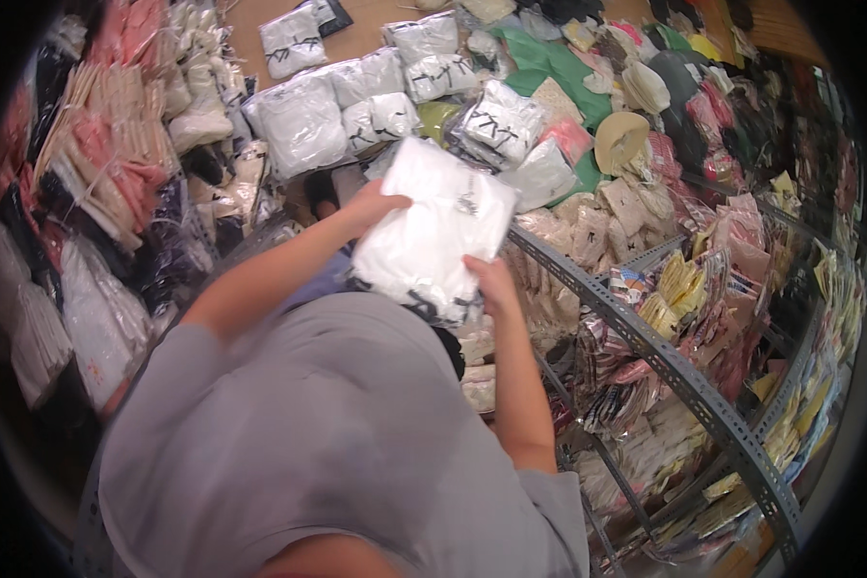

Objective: The person sits on the floor in a cluttered room and repeatedly places folded white garments into clear plastic bags, seals them, and stacks the packages on the floor.

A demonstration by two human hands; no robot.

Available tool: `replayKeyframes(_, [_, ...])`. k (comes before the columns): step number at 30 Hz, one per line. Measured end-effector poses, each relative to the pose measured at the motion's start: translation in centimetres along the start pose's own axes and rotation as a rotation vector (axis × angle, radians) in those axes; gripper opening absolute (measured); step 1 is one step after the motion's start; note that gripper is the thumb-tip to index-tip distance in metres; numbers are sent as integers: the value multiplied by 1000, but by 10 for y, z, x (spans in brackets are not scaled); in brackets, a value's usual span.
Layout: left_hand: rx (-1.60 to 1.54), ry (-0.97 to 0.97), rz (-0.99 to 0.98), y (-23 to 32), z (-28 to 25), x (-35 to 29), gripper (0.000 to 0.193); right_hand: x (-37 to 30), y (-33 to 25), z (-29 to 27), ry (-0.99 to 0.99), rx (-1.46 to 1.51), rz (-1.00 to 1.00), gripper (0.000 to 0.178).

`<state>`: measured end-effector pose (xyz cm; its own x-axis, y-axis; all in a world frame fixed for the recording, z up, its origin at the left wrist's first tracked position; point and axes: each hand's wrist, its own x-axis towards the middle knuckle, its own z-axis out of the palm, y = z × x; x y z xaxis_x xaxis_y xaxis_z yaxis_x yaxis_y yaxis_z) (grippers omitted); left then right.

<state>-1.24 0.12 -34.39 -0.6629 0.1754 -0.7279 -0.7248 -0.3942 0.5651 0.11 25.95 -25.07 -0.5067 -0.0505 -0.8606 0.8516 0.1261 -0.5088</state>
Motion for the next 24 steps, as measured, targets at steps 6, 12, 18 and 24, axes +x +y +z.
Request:
replayKeyframes(6, [97,61,-47,-9,-35,-18,43,30,47,21,-51,64,-4,29])
replayKeyframes(12, [179,222,-125,-10,-52,-31,46,59,76,41,-28,-108,-71,38])
replayKeyframes(18, [269,211,-222,-16,-46,-33,44,56,90,36,-40,-106,-28,44])
replayKeyframes(24, [358,175,-205,-42,-47,-24,45,43,97,27,9,-105,15,40])
